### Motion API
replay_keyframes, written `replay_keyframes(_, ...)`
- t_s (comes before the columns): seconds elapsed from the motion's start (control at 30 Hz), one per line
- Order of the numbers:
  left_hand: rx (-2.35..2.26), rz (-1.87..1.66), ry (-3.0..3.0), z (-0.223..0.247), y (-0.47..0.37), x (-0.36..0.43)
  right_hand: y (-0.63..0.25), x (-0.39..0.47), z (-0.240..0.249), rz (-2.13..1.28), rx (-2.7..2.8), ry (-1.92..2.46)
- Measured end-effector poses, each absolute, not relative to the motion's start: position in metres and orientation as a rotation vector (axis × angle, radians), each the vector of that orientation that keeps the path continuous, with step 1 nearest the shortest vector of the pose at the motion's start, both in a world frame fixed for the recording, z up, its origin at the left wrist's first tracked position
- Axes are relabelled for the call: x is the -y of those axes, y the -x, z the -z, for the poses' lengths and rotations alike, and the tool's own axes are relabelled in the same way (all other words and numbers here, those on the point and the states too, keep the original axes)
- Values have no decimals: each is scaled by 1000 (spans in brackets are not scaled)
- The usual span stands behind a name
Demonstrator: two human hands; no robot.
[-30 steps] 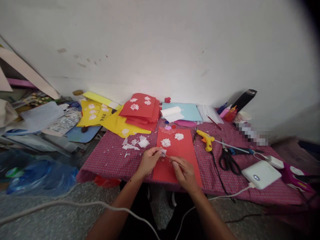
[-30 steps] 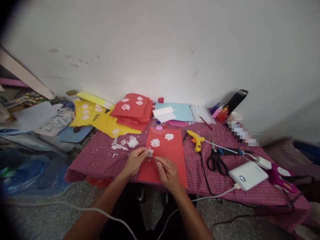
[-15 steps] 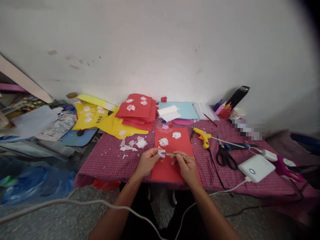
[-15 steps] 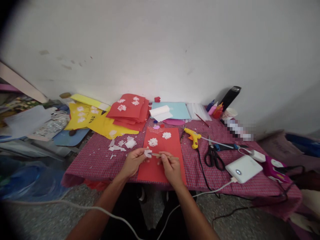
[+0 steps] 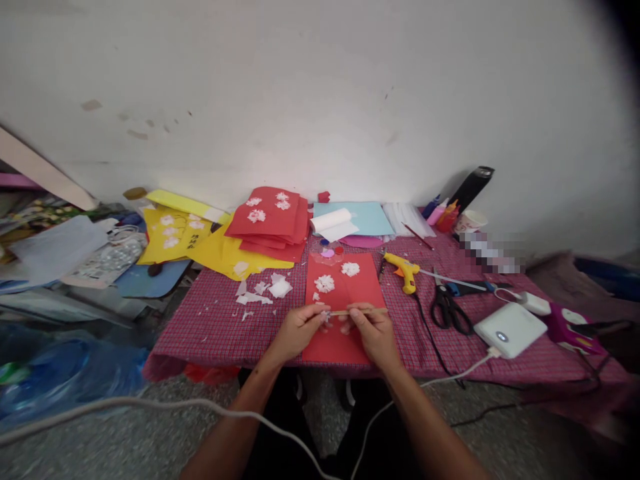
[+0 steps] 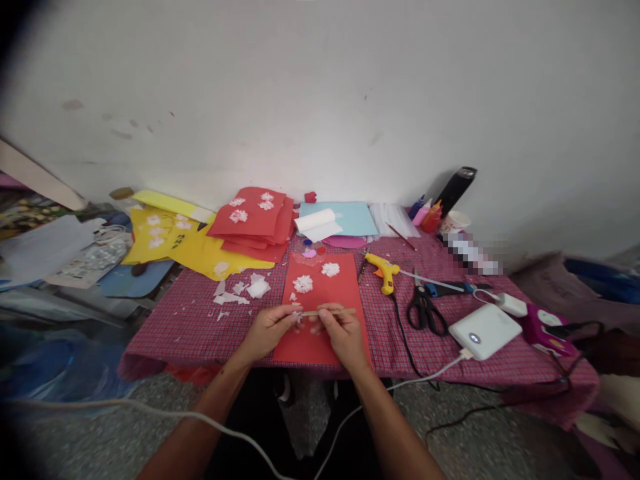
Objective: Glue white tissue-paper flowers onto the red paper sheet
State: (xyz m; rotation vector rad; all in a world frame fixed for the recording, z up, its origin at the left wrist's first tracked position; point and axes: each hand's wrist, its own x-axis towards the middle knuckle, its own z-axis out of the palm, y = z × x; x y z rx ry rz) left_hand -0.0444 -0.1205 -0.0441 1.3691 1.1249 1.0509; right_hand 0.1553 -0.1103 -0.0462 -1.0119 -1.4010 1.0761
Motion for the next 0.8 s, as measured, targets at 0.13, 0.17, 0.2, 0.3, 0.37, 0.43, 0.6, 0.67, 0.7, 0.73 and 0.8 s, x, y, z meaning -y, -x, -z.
replay_keyframes(0.13,-1091,-999,-1447,47,44,122,-155,109,49,-1124,1352,1001)
replay_keyframes(0.17,-1085,-999,-1447,48,44,122,-155,110,50,-1114,1358,982)
replay_keyframes(0.2,-1080,-1001,-1442,48,44,122,-156,110,50,-1118,1365,958)
replay_keyframes(0.3,-1053,-997,-1431,49,45,121,-157,112,50,-1191,1390,885)
replay_keyframes(0.37,-1022,-975,-1438,47,46,121,-156,114,48,-1232,1391,875)
replay_keyframes(0.43,-1003,-957,-1443,44,46,121,-153,114,46,-1257,1367,884)
replay_keyframes(0.6,-986,-914,-1462,37,46,123,-150,113,42,-1264,1359,948)
replay_keyframes(0.67,-974,-901,-1485,36,46,124,-150,113,43,-1260,1383,963)
replay_keyframes(0.7,-973,-896,-1499,35,46,124,-150,112,43,-1261,1390,963)
replay_keyframes(0.73,-978,-895,-1513,35,46,125,-151,112,44,-1262,1395,961)
replay_keyframes(0.8,-986,-886,-1532,36,46,125,-152,112,46,-1268,1407,956)
